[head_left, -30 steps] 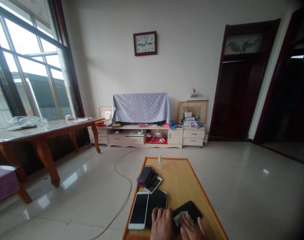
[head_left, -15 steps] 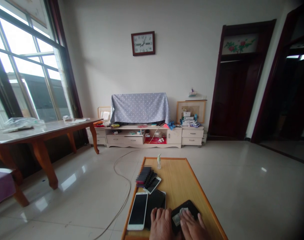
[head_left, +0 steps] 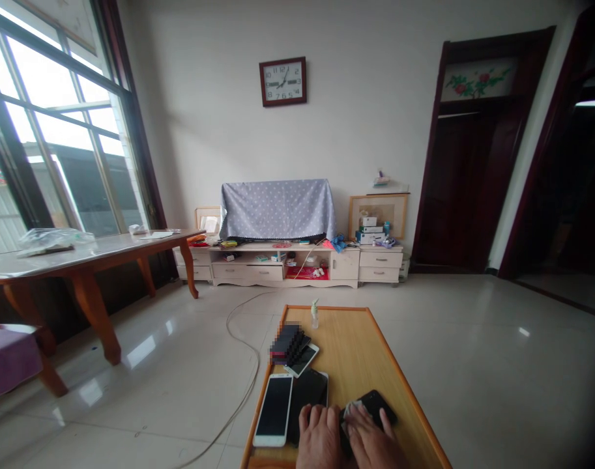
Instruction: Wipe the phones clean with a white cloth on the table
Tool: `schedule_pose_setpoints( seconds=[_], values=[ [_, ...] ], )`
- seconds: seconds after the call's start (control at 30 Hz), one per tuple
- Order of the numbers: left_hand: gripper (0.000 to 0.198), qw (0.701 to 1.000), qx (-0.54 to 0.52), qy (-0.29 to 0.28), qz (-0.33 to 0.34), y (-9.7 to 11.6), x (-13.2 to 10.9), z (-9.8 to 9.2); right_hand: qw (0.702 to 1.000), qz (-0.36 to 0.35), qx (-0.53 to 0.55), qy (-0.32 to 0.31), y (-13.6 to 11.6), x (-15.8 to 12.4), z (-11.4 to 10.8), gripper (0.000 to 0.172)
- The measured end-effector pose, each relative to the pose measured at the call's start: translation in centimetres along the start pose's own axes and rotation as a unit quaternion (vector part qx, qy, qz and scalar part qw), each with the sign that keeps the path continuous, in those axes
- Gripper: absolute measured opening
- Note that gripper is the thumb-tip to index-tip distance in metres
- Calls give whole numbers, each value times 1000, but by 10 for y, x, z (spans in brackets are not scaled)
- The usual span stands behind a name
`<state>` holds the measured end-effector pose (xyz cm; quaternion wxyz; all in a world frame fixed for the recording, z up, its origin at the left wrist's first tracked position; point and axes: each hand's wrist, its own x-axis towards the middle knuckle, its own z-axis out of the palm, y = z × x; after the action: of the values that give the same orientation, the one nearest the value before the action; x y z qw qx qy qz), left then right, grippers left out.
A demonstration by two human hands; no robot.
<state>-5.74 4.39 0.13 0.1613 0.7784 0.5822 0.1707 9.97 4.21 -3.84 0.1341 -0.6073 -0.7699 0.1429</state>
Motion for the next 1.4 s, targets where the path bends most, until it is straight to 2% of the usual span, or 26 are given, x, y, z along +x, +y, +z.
schedule_pose_setpoints(
  seconds=[0.1, 0.17, 0.27, 0.37, 0.47, 0.57, 0.63, 0.77, 0.83, 0.93, 1.07, 1.17, 1.23, 1.3, 1.4],
  values=[
    [55, 1000, 0, -4, 3, 1, -1, 1, 993, 94, -40, 52, 13, 9, -19, 55],
    [55, 1000, 2, 3, -2, -1, 0, 3, 990, 112, -58, 58, 8, 15, -21, 56],
    [40, 1000, -4, 17, -5, -4, 3, 8, 998, 50, -42, 18, -15, 20, -14, 54],
    [38, 1000, -15, 17, -10, -5, 4, 11, 1000, -7, -18, -12, -26, 20, -9, 51],
    [41, 1000, -9, 21, -11, -5, 4, 12, 999, 3, -27, 21, -10, 22, -13, 51],
    [51, 1000, -5, 3, -6, -6, 5, 12, 992, 83, -71, 67, 13, 25, -13, 54],
    [52, 1000, -8, -5, -6, -7, 6, 12, 988, 111, -88, 68, 17, 24, -4, 54],
    [37, 1000, -17, 1, -18, -11, 8, 16, 996, 37, -76, 42, 0, 12, 24, 49],
    [34, 1000, -10, 1, -26, -11, 9, 16, 998, 4, -61, 30, -3, 4, 29, 46],
    [35, 1000, -10, 5, -14, -9, 6, 13, 999, -4, -39, 8, 13, -2, 14, 47],
    [56, 999, -20, 28, 17, -2, -2, 5, 991, 96, -81, 54, 35, -7, -14, 52],
    [55, 998, -16, 59, 26, 5, -8, 0, 988, 106, -80, 78, 20, -21, -15, 53],
    [48, 997, -10, 69, 23, 8, -8, -1, 994, 66, -49, 67, 1, -33, -9, 53],
    [47, 998, -7, 53, 23, 9, -8, -1, 998, 23, -20, 56, -13, -43, -6, 52],
    [48, 998, 1, 53, 28, 10, -7, -1, 998, 36, -9, 54, -8, -47, -10, 52]
  ],
)
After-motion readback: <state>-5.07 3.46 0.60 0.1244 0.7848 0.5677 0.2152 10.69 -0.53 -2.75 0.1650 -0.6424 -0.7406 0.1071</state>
